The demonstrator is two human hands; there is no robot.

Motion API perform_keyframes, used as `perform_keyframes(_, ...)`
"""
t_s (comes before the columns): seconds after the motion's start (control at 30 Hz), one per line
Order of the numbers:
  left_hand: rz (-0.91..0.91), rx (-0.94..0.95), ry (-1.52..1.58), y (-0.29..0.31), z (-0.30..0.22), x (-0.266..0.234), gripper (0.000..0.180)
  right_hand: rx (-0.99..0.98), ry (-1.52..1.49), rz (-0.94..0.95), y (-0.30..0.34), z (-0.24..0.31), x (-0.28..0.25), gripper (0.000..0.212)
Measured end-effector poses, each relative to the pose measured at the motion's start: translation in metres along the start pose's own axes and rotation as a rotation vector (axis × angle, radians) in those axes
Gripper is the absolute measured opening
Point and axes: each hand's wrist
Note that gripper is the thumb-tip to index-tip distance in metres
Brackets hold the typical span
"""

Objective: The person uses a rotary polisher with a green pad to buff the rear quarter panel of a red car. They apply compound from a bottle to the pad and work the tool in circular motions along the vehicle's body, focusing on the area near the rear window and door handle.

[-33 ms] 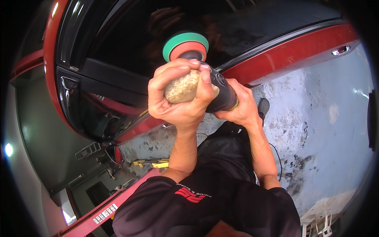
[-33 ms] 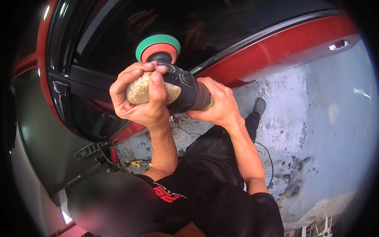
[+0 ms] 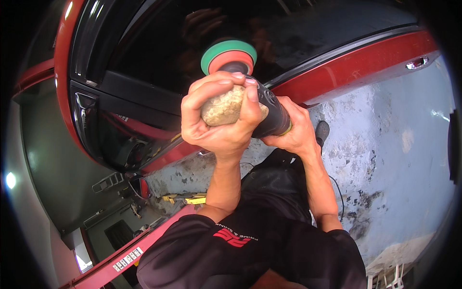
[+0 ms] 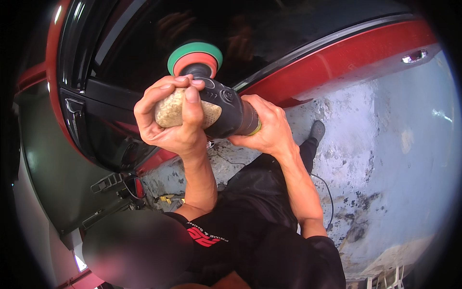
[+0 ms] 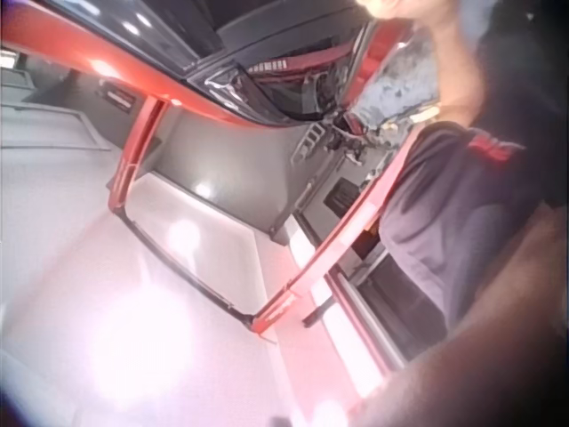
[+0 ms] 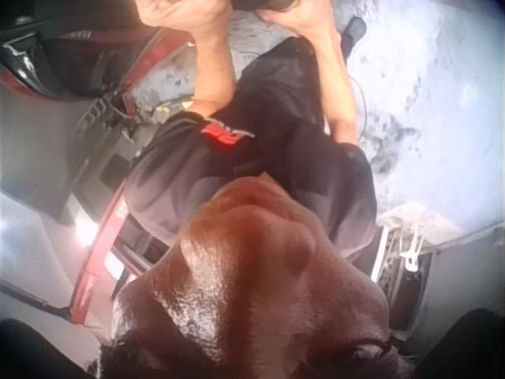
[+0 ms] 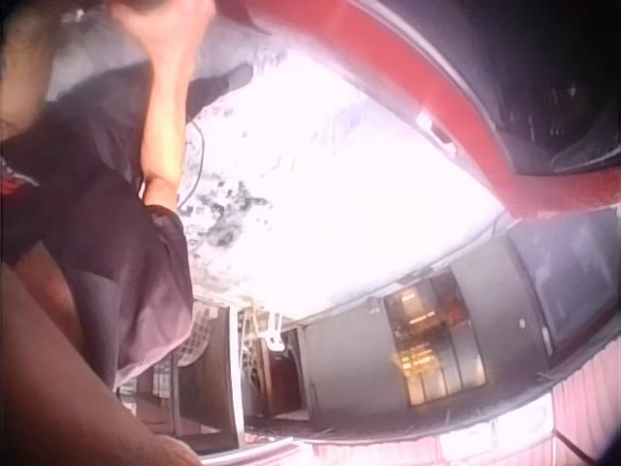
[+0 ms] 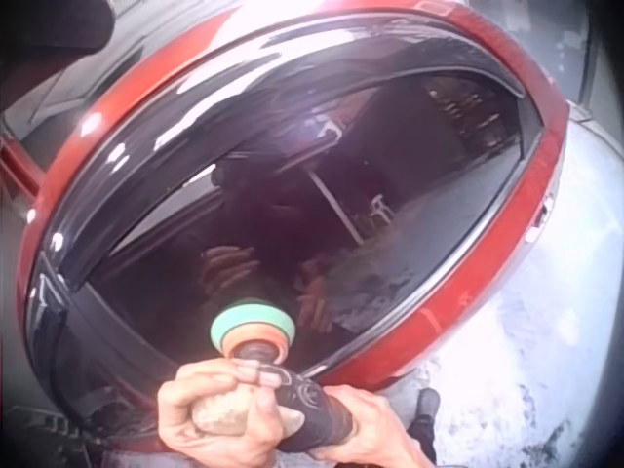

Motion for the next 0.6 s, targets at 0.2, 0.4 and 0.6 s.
perform_keyframes(0.2,-0.043,-0.012,0.002,-0.003,-0.002,0.020,0.033,0.018,-0.015,0.020,-0.005,0.001,-0.019,0.065)
perform_keyframes(0.4,-0.076,-0.032,0.038,-0.003,-0.003,0.039,0.038,-0.014,0.012,0.007,-0.010,-0.002,-0.038,0.063)
perform_keyframes(0.6,-0.062,-0.020,0.008,-0.003,-0.004,0.055,0.039,-0.006,0.011,0.026,-0.012,-0.007,-0.056,0.065)
Point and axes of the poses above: each hand's wrist, its own y-axis away from the middle knuckle, its own x-axis out of the palm, z = x × y, and after that the axes turned 1 degree about z, right-handed
